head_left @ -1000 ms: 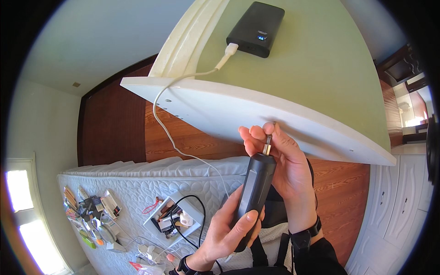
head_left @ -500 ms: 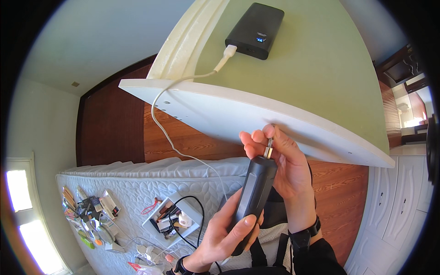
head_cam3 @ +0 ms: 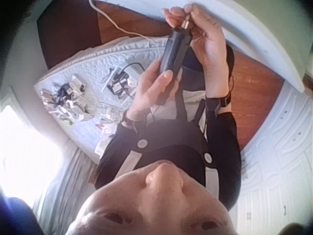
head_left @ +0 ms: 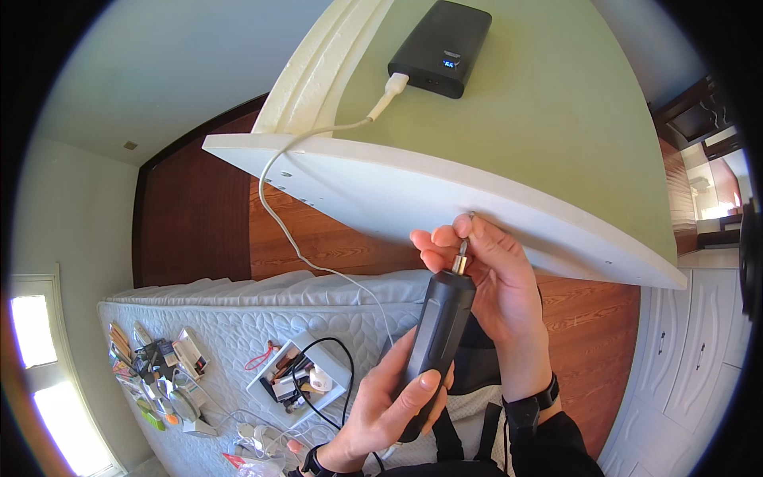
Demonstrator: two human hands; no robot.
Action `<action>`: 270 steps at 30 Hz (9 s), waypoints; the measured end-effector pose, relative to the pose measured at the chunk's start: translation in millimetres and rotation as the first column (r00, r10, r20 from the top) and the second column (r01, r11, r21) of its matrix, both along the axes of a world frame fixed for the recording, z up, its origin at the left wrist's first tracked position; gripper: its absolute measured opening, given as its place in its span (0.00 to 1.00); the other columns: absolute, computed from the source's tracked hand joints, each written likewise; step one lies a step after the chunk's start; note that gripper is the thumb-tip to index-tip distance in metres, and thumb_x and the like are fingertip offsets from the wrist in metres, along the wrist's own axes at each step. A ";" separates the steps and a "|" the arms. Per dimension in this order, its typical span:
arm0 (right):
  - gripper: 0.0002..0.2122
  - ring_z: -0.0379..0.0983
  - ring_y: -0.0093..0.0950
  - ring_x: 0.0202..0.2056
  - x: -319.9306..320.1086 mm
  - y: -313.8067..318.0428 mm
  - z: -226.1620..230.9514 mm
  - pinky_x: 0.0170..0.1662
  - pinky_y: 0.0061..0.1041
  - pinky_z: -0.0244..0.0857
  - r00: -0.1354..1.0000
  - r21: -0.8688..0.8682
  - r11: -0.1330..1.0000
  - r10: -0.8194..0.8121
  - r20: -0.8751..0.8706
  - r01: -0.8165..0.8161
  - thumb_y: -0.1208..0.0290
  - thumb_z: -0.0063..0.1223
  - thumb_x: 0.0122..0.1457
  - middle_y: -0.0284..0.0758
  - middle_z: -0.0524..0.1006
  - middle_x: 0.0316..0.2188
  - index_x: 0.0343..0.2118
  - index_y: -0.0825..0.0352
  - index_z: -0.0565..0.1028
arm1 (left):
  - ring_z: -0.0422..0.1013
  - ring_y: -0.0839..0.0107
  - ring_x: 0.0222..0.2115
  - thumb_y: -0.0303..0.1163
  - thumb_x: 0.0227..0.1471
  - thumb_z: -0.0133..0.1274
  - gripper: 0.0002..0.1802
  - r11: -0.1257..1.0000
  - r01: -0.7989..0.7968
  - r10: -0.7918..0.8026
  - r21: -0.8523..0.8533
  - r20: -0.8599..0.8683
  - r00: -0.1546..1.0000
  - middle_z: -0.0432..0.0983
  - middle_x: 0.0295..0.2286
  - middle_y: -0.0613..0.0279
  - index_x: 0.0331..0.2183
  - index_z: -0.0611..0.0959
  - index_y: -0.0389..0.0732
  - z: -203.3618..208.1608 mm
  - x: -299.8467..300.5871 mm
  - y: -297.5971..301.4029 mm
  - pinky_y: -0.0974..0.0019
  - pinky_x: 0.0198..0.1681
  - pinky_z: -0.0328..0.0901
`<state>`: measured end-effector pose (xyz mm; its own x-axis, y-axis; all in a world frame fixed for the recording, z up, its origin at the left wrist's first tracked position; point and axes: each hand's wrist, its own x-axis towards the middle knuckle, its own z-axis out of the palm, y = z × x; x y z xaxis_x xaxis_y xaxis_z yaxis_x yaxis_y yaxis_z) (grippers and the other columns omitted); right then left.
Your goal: The person assembles a white furniture panel by driving screws into pre-drilled holes using a handheld electric screwdriver and a manual screwdriver. They repeatedly switch between tools, insert screws, and tighten them along the panel edge while working on a mattress-covered floor.
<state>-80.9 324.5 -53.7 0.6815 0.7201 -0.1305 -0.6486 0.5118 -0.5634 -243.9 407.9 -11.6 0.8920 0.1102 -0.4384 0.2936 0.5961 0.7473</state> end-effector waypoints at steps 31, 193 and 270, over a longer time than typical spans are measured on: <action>0.09 0.71 0.41 0.52 -2.8 1.6 1.1 0.54 0.31 0.69 0.996 0.007 1.000 -0.030 -0.079 0.031 0.68 0.45 0.65 0.38 0.78 0.35 0.38 0.69 0.74 | 0.68 0.75 0.19 0.42 0.59 0.50 0.29 1.000 -0.010 0.010 0.004 -0.003 1.000 0.71 0.32 0.54 0.51 0.65 0.30 -2.0 2.2 0.2 0.74 0.19 0.63; 0.03 0.74 0.27 0.19 43.8 -36.7 70.7 0.23 0.21 0.63 0.114 -0.112 -0.024 0.281 0.953 0.993 0.76 0.55 0.57 0.29 0.81 0.23 0.27 0.64 0.78 | 0.67 0.78 0.20 0.41 0.61 0.48 0.22 0.996 0.091 -0.091 -0.002 -0.074 0.993 0.69 0.29 0.61 0.47 0.69 0.33 26.9 25.3 14.2 0.75 0.23 0.60; 0.06 0.68 0.19 0.15 40.9 -35.4 65.0 0.19 0.19 0.58 0.098 -0.106 0.023 0.232 0.968 0.994 0.75 0.54 0.60 0.30 0.80 0.22 0.28 0.68 0.79 | 0.69 0.75 0.16 0.43 0.58 0.52 0.25 1.000 -0.001 0.002 0.016 -0.046 0.999 0.71 0.27 0.58 0.46 0.71 0.31 18.0 23.4 16.7 0.75 0.18 0.64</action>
